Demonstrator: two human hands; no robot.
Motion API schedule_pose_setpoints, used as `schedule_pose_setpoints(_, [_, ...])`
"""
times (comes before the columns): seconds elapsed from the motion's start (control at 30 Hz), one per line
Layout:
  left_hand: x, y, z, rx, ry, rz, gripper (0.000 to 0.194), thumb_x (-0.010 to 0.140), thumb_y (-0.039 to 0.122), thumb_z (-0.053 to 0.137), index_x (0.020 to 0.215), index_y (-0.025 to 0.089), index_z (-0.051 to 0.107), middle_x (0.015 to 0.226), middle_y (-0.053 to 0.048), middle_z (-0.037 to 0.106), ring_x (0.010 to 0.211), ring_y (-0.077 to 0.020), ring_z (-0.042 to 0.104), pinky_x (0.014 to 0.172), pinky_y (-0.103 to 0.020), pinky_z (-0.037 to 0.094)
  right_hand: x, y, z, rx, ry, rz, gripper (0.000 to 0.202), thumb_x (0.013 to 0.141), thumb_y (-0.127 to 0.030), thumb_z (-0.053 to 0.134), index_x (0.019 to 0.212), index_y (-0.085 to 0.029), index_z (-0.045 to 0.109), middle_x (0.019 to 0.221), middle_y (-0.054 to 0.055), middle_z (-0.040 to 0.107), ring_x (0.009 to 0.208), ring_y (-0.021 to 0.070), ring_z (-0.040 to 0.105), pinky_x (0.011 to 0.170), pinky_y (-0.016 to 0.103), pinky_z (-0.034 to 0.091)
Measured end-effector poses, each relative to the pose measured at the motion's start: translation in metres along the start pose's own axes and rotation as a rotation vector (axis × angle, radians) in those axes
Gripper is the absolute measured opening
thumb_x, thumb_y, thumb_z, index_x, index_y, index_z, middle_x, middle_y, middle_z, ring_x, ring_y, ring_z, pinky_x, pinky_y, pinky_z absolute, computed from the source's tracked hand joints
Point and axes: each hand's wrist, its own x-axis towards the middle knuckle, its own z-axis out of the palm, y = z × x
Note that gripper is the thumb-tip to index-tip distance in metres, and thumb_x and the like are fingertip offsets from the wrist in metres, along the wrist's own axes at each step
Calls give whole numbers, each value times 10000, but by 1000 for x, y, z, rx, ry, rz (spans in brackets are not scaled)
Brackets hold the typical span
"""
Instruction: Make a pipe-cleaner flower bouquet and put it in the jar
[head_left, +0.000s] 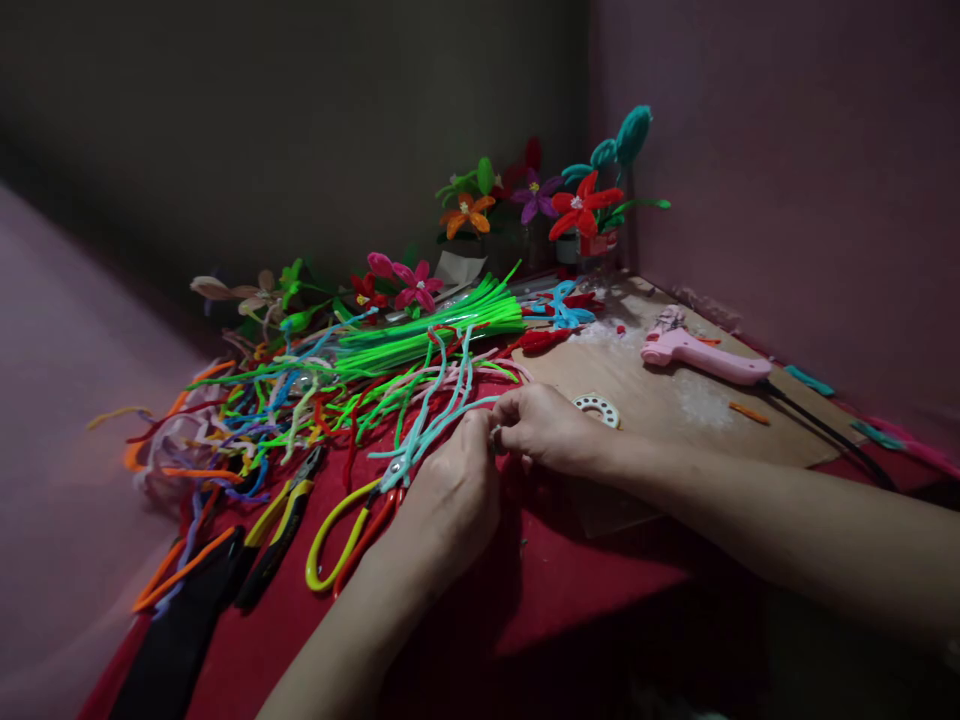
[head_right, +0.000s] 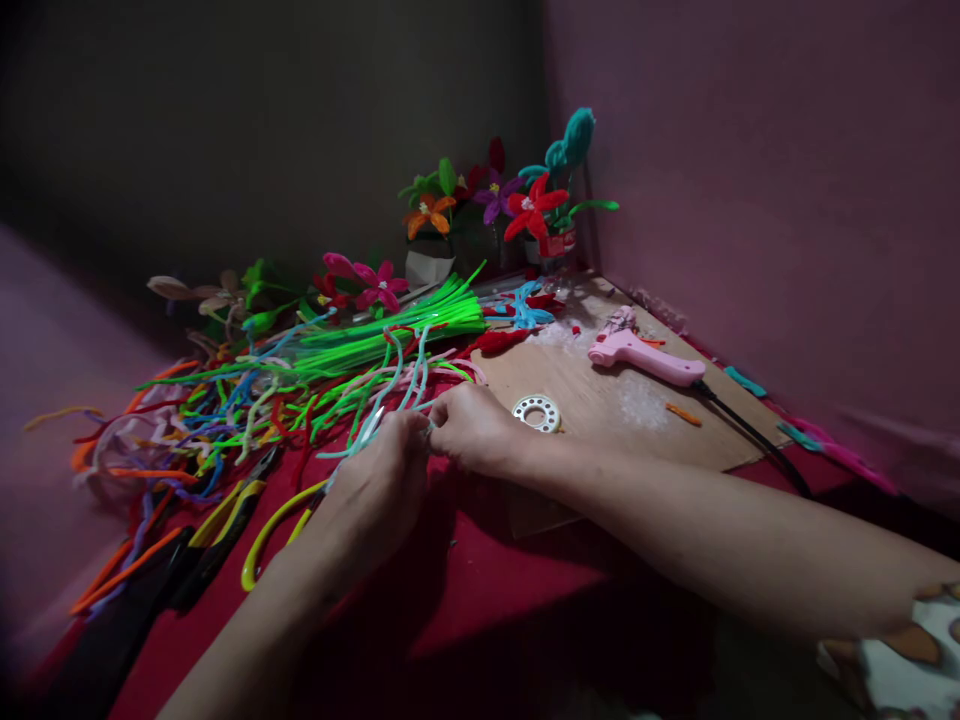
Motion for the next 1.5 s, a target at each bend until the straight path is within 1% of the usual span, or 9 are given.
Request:
schedule_pose_setpoints(0.3, [-1, 1, -4, 86, 6, -137, 243, 801, 122, 373, 1035, 178, 403, 743, -42, 604, 626, -191, 622, 516, -251, 396, -4, -7, -2, 18, 5, -1, 109, 649, -109, 527, 547, -131, 559, 473, -5, 531, 409, 71, 445, 411, 211, 275])
schedule_pose_setpoints(0.7, [-1, 0, 1, 77, -104, -132, 225, 798, 134, 351, 1014, 171, 400, 782, -76, 611, 625, -209, 613, 507, -271, 408, -5, -6, 0, -38, -16, -6, 102, 611, -78, 498, 541, -142, 534, 477, -29, 531, 418, 66, 461, 419, 190, 308])
schedule_pose_setpoints(0.9, [-5, 2, 9, 19, -96, -64, 244, 829, 119, 363, 1064, 169, 409, 798, -58, 608, 658, -178, 607, 548, -265, 434, -5, -6, -1, 78, -159, 62, 138, 581, -46, 461, 513, -143, 533, 414, -39, 487, 384, 84, 462, 401, 193, 350])
schedule_pose_setpoints(1.03, [-7, -1, 8, -133, 50, -49, 314, 824, 158, 450, 1132, 196, 405, 894, -54, 603, 754, -167, 612, 649, -284, 478, -5, -9, -6, 217, -156, 175, 142, 604, -48, 475, 508, -145, 514, 413, -34, 497, 360, 86, 466, 374, 192, 372])
schedule_pose_setpoints(1.17, [-4, -9, -4, -584, 190, -327, 347, 750, 228, 587, 1060, 209, 433, 922, -26, 578, 640, -126, 610, 585, -273, 509, -8, -14, -9, 295, -66, 146, 94, 620, -89, 526, 546, -146, 525, 390, -51, 467, 331, 75, 440, 329, 176, 342])
schedule_pose_setpoints(1.23, [-1, -13, -10, -897, 159, -545, 344, 700, 258, 640, 978, 186, 451, 808, 5, 569, 526, -108, 580, 455, -242, 486, -9, -15, -9, 350, -55, 117, 87, 624, -83, 525, 558, -139, 537, 401, -50, 476, 334, 67, 432, 336, 174, 359])
schedule_pose_setpoints(1.33, [3, -16, -13, -1202, -33, -757, 272, 664, 286, 666, 831, 152, 499, 590, 47, 523, 394, -87, 499, 325, -198, 400, -10, -15, -9, 382, -70, 94, 93, 641, -88, 532, 559, -131, 545, 408, -45, 488, 328, 52, 411, 331, 166, 343])
schedule_pose_setpoints(1.4, [4, -16, -11, -1257, -76, -774, 231, 664, 300, 669, 739, 148, 513, 493, 62, 492, 342, -62, 433, 301, -171, 352, -10, -14, -8, 382, -74, 84, 101, 647, -95, 544, 551, -129, 545, 408, -43, 489, 338, 48, 412, 335, 160, 331])
schedule_pose_setpoints(1.5, [5, -13, -7, -1219, -17, -721, 230, 661, 304, 674, 650, 150, 504, 436, 68, 468, 325, -40, 379, 308, -149, 299, -10, -14, -8, 391, -90, 70, 128, 654, -108, 561, 532, -130, 531, 404, -40, 482, 361, 50, 425, 355, 160, 338])
